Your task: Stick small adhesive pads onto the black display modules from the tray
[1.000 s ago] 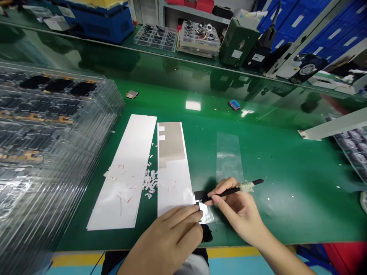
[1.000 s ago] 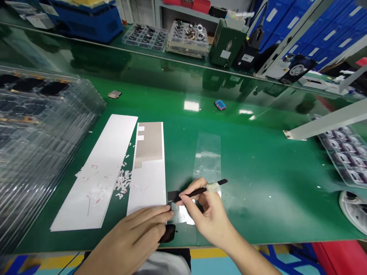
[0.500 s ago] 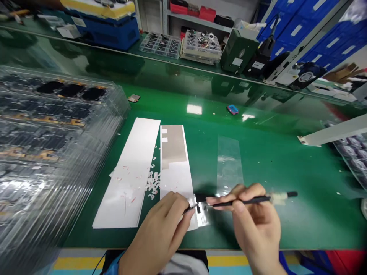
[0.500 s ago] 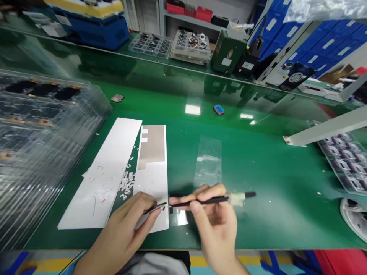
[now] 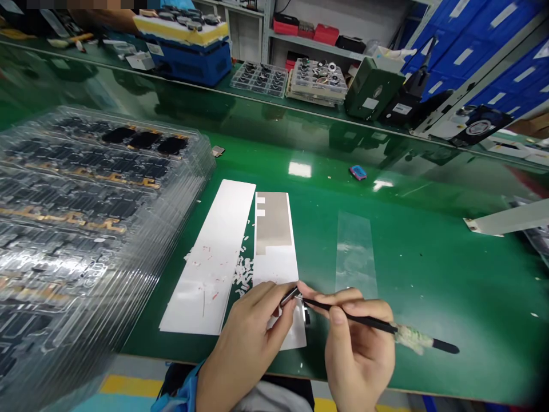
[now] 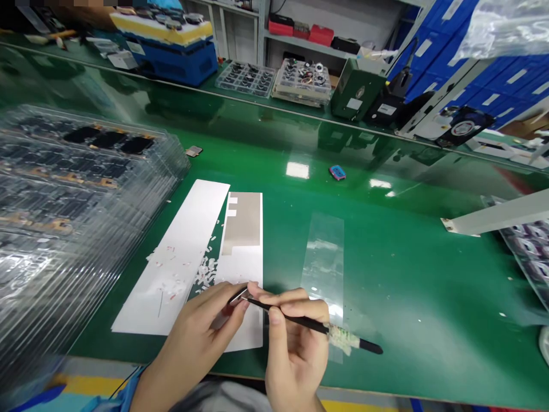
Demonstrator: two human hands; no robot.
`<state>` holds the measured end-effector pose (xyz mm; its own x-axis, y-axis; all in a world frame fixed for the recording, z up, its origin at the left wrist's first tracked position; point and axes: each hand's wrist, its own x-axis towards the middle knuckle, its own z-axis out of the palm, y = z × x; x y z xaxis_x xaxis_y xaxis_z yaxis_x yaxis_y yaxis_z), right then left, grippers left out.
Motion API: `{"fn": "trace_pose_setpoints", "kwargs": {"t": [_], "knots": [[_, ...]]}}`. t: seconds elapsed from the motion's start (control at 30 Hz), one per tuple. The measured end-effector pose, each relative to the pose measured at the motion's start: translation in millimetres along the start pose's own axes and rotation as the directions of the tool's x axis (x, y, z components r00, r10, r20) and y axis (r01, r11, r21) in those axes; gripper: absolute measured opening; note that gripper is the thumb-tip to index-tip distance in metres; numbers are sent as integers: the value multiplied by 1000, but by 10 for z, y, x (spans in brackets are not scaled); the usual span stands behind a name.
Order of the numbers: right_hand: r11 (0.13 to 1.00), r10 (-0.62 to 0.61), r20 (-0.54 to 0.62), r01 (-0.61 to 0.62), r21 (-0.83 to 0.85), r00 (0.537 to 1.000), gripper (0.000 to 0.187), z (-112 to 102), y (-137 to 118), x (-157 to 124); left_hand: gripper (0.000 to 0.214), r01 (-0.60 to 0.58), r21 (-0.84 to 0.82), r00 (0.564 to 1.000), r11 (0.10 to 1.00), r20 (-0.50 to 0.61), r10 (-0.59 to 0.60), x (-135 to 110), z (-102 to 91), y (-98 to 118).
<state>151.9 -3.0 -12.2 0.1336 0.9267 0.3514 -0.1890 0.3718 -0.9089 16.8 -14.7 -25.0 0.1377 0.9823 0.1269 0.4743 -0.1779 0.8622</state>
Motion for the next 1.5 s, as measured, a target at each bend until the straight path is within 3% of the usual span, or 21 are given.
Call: {"fn": "trace_pose_setpoints", "kwargs": {"t": [0.37, 0.63, 1.5], "knots": [[998, 5, 2, -5, 55, 1000, 18, 80, 28, -50, 27, 57, -82, 997, 995, -38, -60, 33, -26, 34], [994, -110, -8, 110, -8, 994, 22, 120, 73, -107, 47, 70, -57, 997, 996, 41, -68, 4, -61, 47], [985, -157, -10, 156, -70, 988, 20, 134, 66, -110, 49, 37, -129, 997, 991, 71, -28, -29, -86, 28]]}}
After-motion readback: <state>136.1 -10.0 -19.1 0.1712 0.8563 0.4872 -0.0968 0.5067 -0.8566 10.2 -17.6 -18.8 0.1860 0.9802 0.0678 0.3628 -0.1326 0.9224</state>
